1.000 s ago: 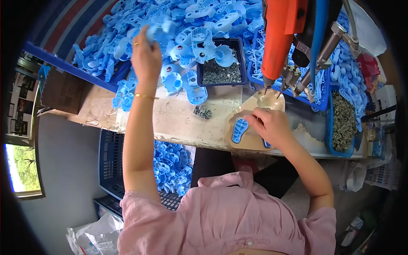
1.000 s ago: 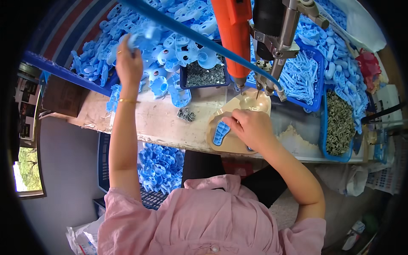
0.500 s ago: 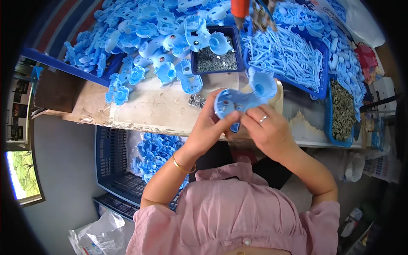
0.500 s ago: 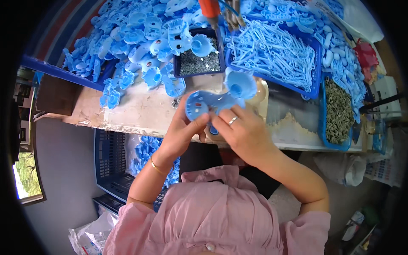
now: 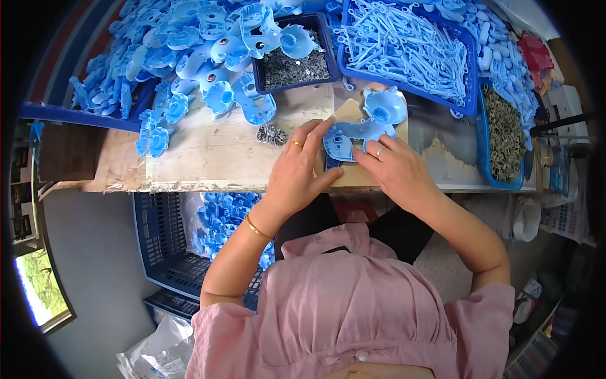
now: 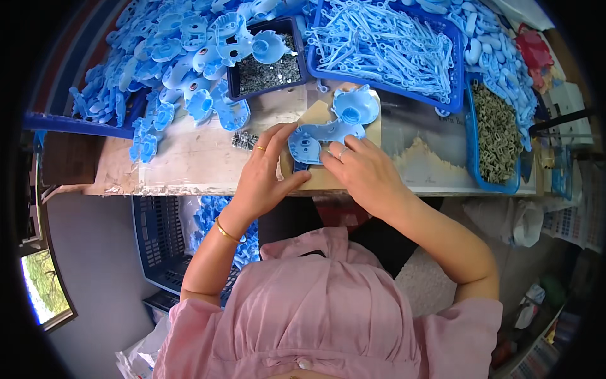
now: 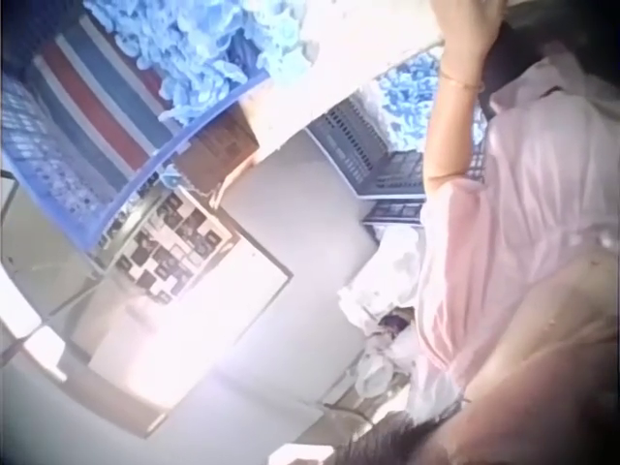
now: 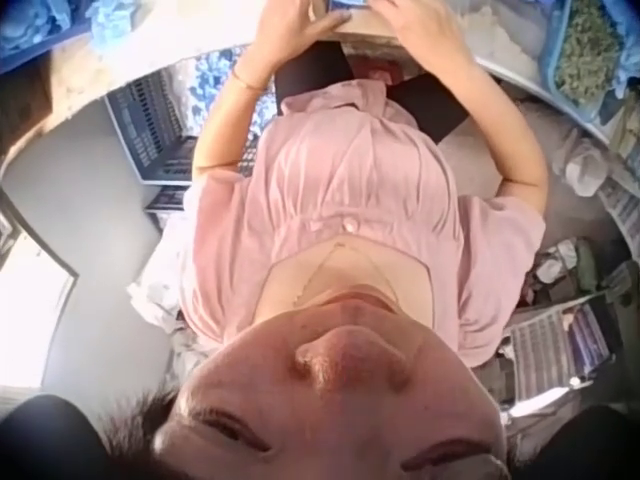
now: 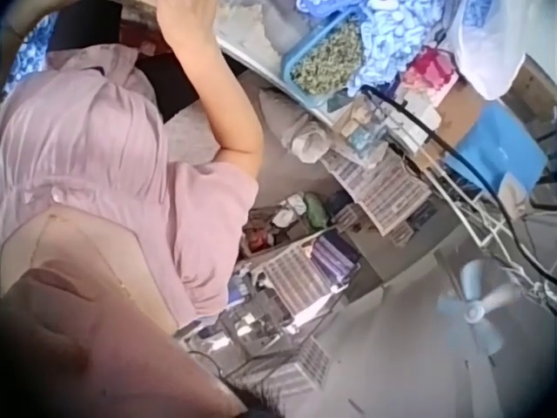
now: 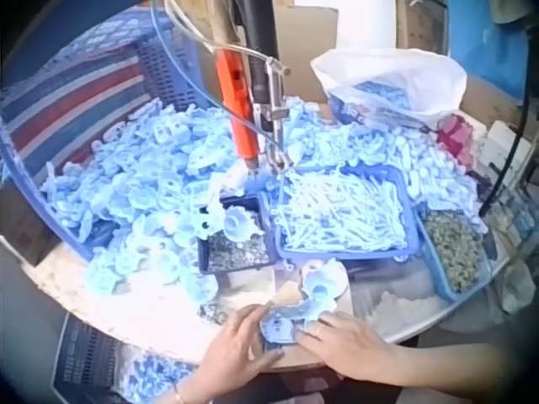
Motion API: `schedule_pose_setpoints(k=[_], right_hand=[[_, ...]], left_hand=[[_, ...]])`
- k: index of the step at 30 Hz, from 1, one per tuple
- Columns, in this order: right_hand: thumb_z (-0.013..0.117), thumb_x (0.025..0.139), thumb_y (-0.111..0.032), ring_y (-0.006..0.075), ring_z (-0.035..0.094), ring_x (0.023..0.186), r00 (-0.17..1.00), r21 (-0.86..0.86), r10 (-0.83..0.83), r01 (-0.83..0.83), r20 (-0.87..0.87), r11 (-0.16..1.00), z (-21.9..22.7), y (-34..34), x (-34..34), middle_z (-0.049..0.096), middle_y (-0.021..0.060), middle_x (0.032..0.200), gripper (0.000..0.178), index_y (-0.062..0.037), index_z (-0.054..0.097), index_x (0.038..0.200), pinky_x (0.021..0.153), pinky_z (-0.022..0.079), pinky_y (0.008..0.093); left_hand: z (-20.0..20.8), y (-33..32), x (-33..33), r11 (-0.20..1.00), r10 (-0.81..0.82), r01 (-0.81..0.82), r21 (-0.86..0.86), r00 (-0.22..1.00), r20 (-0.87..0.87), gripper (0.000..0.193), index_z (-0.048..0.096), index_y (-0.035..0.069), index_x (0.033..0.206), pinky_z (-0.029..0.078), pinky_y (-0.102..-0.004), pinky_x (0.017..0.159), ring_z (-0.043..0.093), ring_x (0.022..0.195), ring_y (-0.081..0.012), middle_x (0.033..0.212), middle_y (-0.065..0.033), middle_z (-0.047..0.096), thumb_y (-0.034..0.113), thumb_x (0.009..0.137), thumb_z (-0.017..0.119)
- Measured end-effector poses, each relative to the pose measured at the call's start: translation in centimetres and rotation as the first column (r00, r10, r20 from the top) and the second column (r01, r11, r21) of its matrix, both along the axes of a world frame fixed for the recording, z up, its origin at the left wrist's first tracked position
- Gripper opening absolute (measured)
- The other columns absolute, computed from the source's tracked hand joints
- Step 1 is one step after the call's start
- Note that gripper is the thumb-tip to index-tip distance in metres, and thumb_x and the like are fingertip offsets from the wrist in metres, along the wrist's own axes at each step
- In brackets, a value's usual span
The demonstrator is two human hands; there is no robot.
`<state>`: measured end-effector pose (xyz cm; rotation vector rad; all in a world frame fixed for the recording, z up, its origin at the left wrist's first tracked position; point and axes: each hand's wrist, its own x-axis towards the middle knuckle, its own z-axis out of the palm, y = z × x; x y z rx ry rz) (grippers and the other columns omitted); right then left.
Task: Assembling small blue plastic toy components using a handheld pneumatic tool and a stationary assembly machine.
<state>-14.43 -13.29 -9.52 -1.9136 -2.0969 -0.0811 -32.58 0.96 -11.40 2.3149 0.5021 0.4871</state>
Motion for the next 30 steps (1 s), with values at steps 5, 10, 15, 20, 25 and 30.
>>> schedule_pose_setpoints(k=[5,10,15,20,25,30], right_hand=[[0.062,0.082,-0.008,0.0212,0.057,0.094,0.998,-0.089,0.065,-0.065,0.000,0.994,0.8,0.4,0.5,0.058,0.0024,0.095,0.028,-0.0061,0.068,0.109,0.079,0.051,0.0341],[0.060,0.083,-0.011,0.0227,0.058,0.097,0.994,-0.146,0.102,-0.096,0.034,0.985,0.3,0.9,0.5,0.059,0.0032,0.098,0.020,-0.0061,0.067,0.101,0.082,0.051,0.0347],[0.064,0.088,-0.014,0.0255,0.059,0.100,0.989,-0.149,0.114,-0.127,-0.095,0.981,-0.4,0.6,2.0,0.060,0.0040,0.100,0.020,-0.0071,0.068,0.105,0.085,0.051,0.0370],[0.068,0.091,-0.020,0.0300,0.066,0.088,0.893,0.035,-0.132,0.163,-0.429,0.986,1.1,1.6,7.1,0.066,0.0096,0.091,0.016,-0.0084,0.071,0.102,0.077,0.052,0.0426],[0.068,0.090,-0.019,0.0329,0.068,0.079,0.881,0.215,-0.465,0.472,-0.088,0.855,0.8,3.7,14.4,0.067,0.0107,0.085,0.013,-0.0082,0.071,0.096,0.067,0.053,0.0450],[0.068,0.089,-0.019,0.0333,0.068,0.078,0.886,0.129,-0.463,0.457,0.022,0.880,-1.0,4.4,15.1,0.066,0.0106,0.085,0.011,-0.0086,0.067,0.093,0.066,0.053,0.0448]], left_hand=[[0.6,0.0,0.1,0.999,-0.012,0.012,0.044,1.000,-0.007,0.082,0.044,0.010,0.148,0.043,-0.0443,0.108,0.049,0.130,-0.0372,0.144,-0.0156,0.049,0.021,0.076,0.083],[0.6,-0.3,1.3,0.947,-0.024,0.028,0.321,1.000,-0.018,0.069,0.054,0.012,0.142,0.038,-0.0450,0.112,0.051,0.130,-0.0320,0.142,-0.0103,0.056,0.025,0.080,0.080],[0.2,-0.6,1.6,0.880,0.023,0.030,0.473,0.994,-0.106,0.059,0.058,0.014,0.140,0.033,-0.0504,0.116,0.050,0.134,-0.0275,0.143,-0.0049,0.057,0.033,0.086,0.074],[0.7,-0.6,1.7,0.836,0.055,0.056,0.546,0.981,-0.184,0.059,0.057,0.012,0.139,0.031,-0.0513,0.118,0.046,0.138,-0.0283,0.142,-0.0057,0.056,0.035,0.087,0.072],[1.2,-0.6,1.9,0.847,0.018,0.080,0.526,0.984,-0.179,0.058,0.056,0.009,0.139,0.031,-0.0515,0.117,0.044,0.139,-0.0310,0.142,-0.0086,0.055,0.032,0.089,0.071],[1.4,-0.8,1.8,0.870,-0.001,0.103,0.482,0.978,-0.208,0.058,0.054,0.007,0.142,0.030,-0.0511,0.118,0.042,0.141,-0.0362,0.145,-0.0122,0.054,0.032,0.091,0.069]])
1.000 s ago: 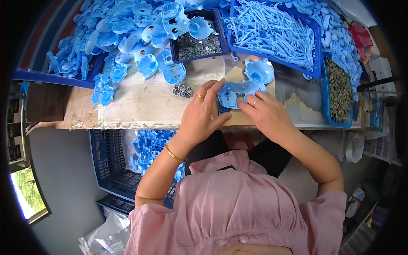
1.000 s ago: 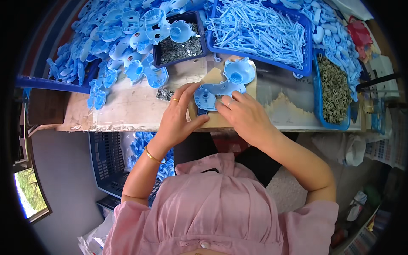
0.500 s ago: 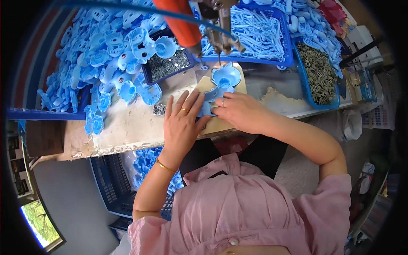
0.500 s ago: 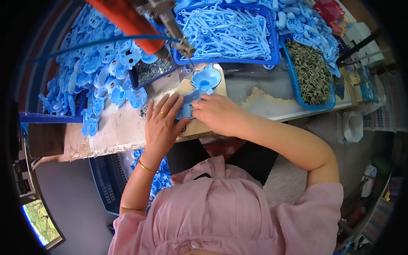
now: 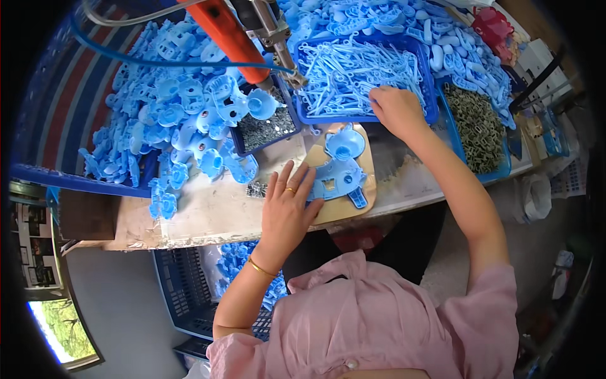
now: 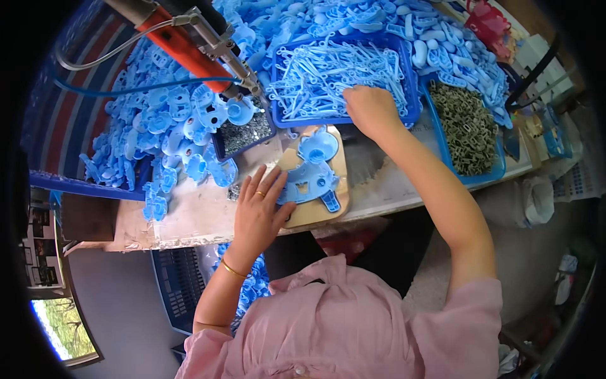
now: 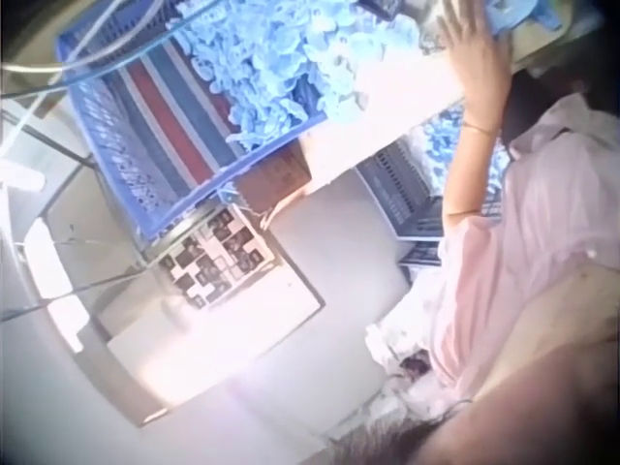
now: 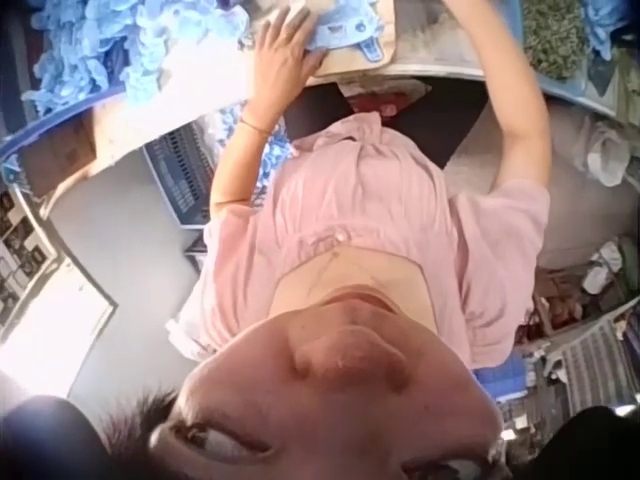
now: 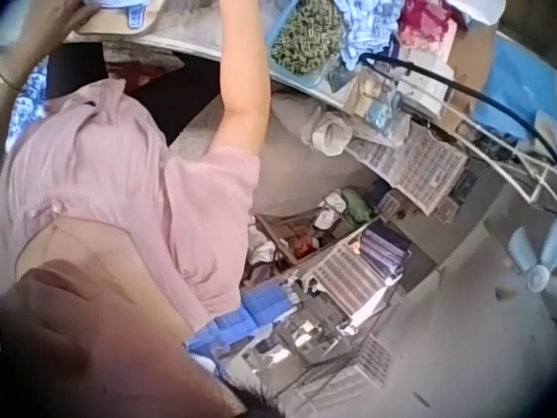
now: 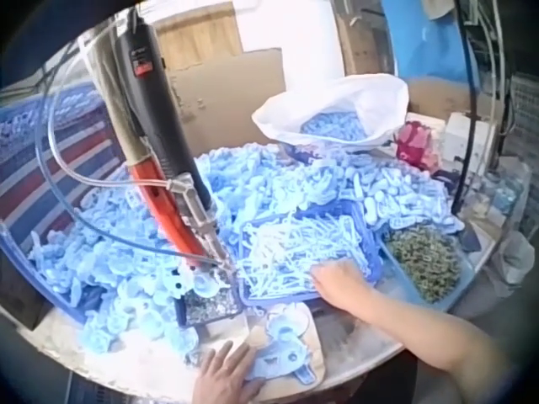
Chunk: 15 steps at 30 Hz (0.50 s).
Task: Assembling small blue plastic toy components using a handheld pneumatic tool and a stationary assembly machine.
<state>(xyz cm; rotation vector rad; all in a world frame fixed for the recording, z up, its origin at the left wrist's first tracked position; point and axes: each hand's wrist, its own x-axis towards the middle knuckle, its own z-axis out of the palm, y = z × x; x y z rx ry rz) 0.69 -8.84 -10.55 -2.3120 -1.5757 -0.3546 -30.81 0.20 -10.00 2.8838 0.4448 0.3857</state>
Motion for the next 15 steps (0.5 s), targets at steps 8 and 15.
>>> schedule_pose_setpoints(k=[8,15], right_hand=[[0.067,0.090,-0.018,0.0341,0.064,0.071,0.993,0.437,0.034,-0.082,0.117,0.896,4.1,-0.7,-0.4,0.063,0.0090,0.080,0.014,-0.0085,0.057,0.089,0.063,0.049,0.0450],[0.071,0.088,-0.017,0.0293,0.070,0.081,0.655,0.218,0.438,-0.393,-0.616,0.893,5.9,-5.2,-8.9,0.071,0.0128,0.090,0.015,-0.0087,0.069,0.100,0.072,0.052,0.0393]], left_hand=[[1.9,-0.2,1.2,0.998,-0.050,0.049,-0.040,0.999,-0.005,0.065,0.048,0.007,0.146,0.030,-0.0510,0.117,0.040,0.141,-0.0393,0.149,-0.0150,0.049,0.031,0.090,0.071],[4.1,-2.2,4.7,0.991,-0.111,0.125,-0.042,0.965,0.239,0.067,0.042,0.001,0.150,0.047,-0.0449,0.100,0.059,0.120,-0.0376,0.133,-0.0210,0.061,0.015,0.092,0.071]])
